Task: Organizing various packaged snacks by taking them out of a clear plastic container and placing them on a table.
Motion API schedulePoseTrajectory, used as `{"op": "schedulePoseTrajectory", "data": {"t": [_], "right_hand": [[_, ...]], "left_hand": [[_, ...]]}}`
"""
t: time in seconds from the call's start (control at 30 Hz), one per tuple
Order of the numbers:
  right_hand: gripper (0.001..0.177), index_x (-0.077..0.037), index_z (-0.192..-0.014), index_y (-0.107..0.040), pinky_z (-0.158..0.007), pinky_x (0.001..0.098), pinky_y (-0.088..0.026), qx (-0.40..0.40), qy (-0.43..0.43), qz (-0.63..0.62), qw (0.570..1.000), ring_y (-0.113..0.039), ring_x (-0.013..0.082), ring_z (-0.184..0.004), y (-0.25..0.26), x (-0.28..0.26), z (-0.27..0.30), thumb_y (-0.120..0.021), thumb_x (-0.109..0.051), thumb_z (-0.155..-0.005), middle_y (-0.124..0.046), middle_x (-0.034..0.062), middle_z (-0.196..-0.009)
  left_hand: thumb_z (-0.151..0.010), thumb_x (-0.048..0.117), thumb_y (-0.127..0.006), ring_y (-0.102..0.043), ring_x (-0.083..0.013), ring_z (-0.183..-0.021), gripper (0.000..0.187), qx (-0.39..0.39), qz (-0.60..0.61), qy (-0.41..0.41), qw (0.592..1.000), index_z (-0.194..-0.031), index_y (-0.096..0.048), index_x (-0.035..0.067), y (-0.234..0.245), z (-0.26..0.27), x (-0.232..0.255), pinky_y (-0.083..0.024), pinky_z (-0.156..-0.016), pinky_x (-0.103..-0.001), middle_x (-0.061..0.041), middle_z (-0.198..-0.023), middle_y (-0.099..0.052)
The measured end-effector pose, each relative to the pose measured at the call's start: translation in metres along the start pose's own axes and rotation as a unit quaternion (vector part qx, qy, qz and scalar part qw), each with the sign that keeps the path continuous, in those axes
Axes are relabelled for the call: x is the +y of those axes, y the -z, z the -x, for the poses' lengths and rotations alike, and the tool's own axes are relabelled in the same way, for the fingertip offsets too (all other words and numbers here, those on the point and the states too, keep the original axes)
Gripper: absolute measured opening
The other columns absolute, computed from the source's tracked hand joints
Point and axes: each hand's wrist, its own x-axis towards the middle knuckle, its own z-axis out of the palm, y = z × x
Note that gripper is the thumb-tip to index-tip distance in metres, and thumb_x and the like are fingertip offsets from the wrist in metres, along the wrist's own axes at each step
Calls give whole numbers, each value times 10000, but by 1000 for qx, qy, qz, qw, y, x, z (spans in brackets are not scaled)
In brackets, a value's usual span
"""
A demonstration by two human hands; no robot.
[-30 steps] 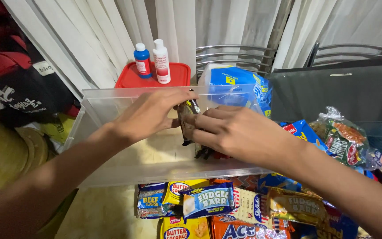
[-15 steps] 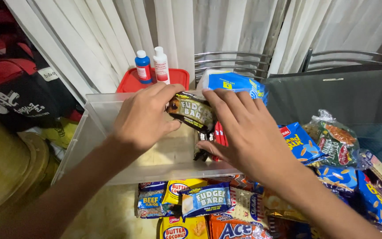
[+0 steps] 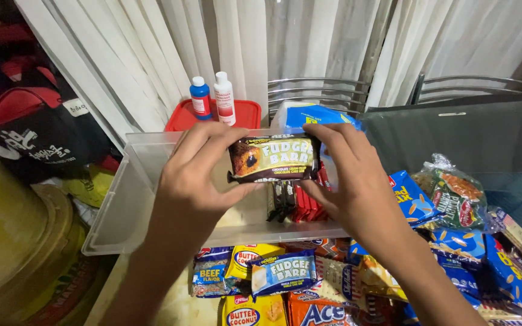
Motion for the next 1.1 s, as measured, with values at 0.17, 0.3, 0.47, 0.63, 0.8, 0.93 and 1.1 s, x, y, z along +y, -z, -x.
{"op": "schedulePoseTrajectory", "data": {"t": [0.17,0.3,0.47,0.63,0.8,0.93,1.1], "right_hand": [[710,-90,-1349,-567,-895,418,-454,-22,-45,-19,999,-623,288,-1035,3,1,5,-880,-181,-718,-637,118,-1168],[712,-95,-1378,-563,-867,392,-422,-13,-63,-30,997,-625,272,-1022,1,-2,14,-874,-177,-742,-641,111,-1178],[686,-84,-1388,-555,-914,384,-419,12,-42,-21,999,-623,286,-1107,-1,-2,23,-838,-122,-764,-637,119,-1282],[689,-84,-1400,-546,-926,389,-411,31,-21,-14,999,-620,288,-1149,3,-4,27,-836,-160,-780,-633,117,-1311],[662,-95,-1384,-570,-885,377,-412,6,-82,-36,996,-641,249,-1053,10,-5,33,-840,-187,-786,-646,100,-1237],[663,-81,-1376,-570,-868,388,-415,10,-97,-16,995,-634,273,-1048,21,-3,45,-839,-180,-777,-642,119,-1259],[624,-62,-1334,-584,-905,411,-443,31,-101,17,994,-632,312,-1096,40,6,70,-844,-195,-782,-655,130,-1224]], "left_hand": [[-627,186,-918,-673,-288,-1089,683,36,10,58,998,-1243,-666,35,-11,14,3,-552,-936,-384,-116,-1188,-656],[-635,150,-911,-685,-276,-1119,666,72,40,112,990,-1244,-664,43,-19,24,10,-556,-934,-372,-113,-1258,-660],[-627,113,-919,-669,-241,-998,677,83,37,133,987,-1252,-665,56,-30,30,13,-560,-851,-339,-97,-1175,-643],[-623,83,-919,-633,-185,-875,693,91,49,155,982,-1271,-671,75,-32,32,23,-555,-781,-309,-66,-1088,-623],[-631,66,-904,-658,-198,-916,684,80,46,165,982,-1272,-668,77,-36,30,32,-559,-793,-329,-75,-1114,-641],[-613,90,-921,-690,-210,-951,707,70,36,204,976,-1255,-626,59,-52,32,37,-540,-757,-356,-82,-1104,-662],[-679,101,-907,-688,-245,-1046,634,61,54,140,987,-1237,-610,58,-74,36,56,-547,-795,-356,-111,-1203,-675]]}}
